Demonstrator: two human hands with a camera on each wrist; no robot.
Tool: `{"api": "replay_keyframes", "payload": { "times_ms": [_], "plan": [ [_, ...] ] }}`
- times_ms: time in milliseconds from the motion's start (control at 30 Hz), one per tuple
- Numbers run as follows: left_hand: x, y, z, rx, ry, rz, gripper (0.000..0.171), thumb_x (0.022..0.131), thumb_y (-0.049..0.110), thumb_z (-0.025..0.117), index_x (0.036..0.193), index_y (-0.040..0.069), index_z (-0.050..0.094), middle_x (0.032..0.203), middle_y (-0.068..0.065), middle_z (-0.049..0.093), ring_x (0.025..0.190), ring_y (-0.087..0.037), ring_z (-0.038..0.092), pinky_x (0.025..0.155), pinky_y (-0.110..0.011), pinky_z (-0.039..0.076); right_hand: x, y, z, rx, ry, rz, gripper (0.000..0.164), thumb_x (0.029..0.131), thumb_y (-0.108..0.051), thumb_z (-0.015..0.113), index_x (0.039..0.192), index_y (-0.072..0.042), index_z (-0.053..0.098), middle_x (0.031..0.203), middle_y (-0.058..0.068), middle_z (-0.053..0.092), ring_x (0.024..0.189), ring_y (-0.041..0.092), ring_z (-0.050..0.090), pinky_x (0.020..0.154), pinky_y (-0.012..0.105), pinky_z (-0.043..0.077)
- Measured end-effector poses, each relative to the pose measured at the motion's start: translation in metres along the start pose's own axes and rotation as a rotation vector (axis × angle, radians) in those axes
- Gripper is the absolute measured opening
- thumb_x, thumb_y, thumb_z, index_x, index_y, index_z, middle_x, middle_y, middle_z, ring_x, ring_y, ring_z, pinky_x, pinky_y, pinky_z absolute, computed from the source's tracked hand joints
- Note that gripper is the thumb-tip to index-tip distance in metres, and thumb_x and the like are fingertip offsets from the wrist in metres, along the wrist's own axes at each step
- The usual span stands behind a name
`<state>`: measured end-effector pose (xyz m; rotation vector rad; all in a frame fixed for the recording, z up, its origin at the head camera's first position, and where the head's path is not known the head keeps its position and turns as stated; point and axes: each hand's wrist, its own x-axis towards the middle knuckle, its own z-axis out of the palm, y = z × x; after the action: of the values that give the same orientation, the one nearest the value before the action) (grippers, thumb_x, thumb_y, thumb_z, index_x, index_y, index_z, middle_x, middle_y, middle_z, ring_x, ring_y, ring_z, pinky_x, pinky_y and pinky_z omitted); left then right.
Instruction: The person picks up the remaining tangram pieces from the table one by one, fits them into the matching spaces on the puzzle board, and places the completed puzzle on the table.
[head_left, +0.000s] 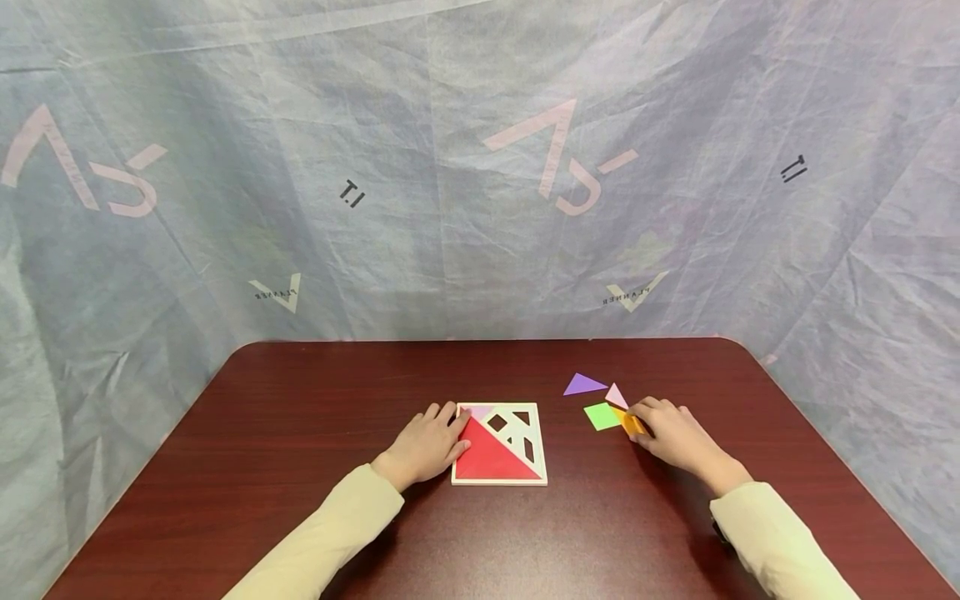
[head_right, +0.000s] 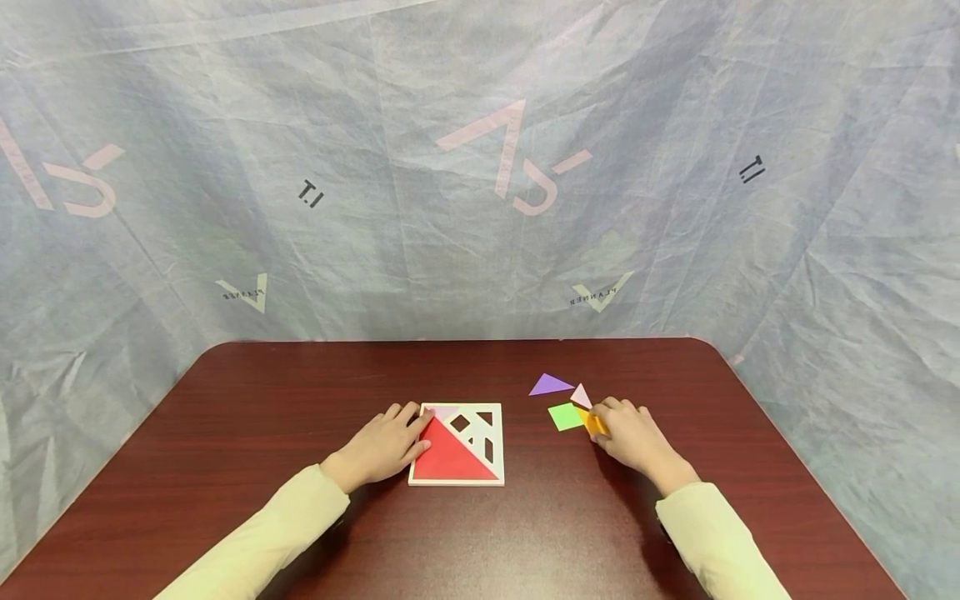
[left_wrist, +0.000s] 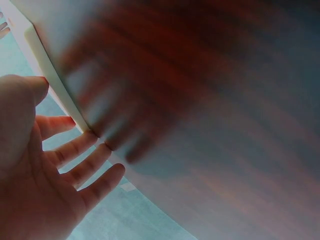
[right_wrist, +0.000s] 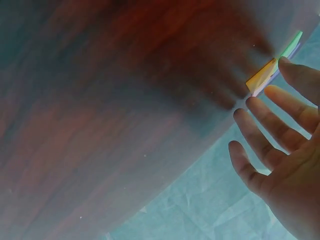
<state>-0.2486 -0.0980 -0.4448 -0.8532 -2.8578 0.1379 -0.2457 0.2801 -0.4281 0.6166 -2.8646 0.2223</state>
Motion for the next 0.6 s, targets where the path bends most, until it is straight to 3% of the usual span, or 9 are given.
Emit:
{"api": "replay_keyframes", "payload": {
  "times_ms": [600],
  "plan": [
    [-0.0002,0.0002,-0.0025,-0.006,-0.003,0.0,0.049,0.093,0.04,0.045,0.132,0.011,0.049,0.121,-0.012,0.047,0.104,-0.027,0.047,0.082,-0.041,0.046,0.003,0.0008,0.003,-0.006,0.001,-0.003,0.028,0.074,-0.014,0.073,0.099,-0.004,0.066,0.095,0.007,0.06,0.083,0.025,0.055,0.064,0.042,0.04]
  ]
}}
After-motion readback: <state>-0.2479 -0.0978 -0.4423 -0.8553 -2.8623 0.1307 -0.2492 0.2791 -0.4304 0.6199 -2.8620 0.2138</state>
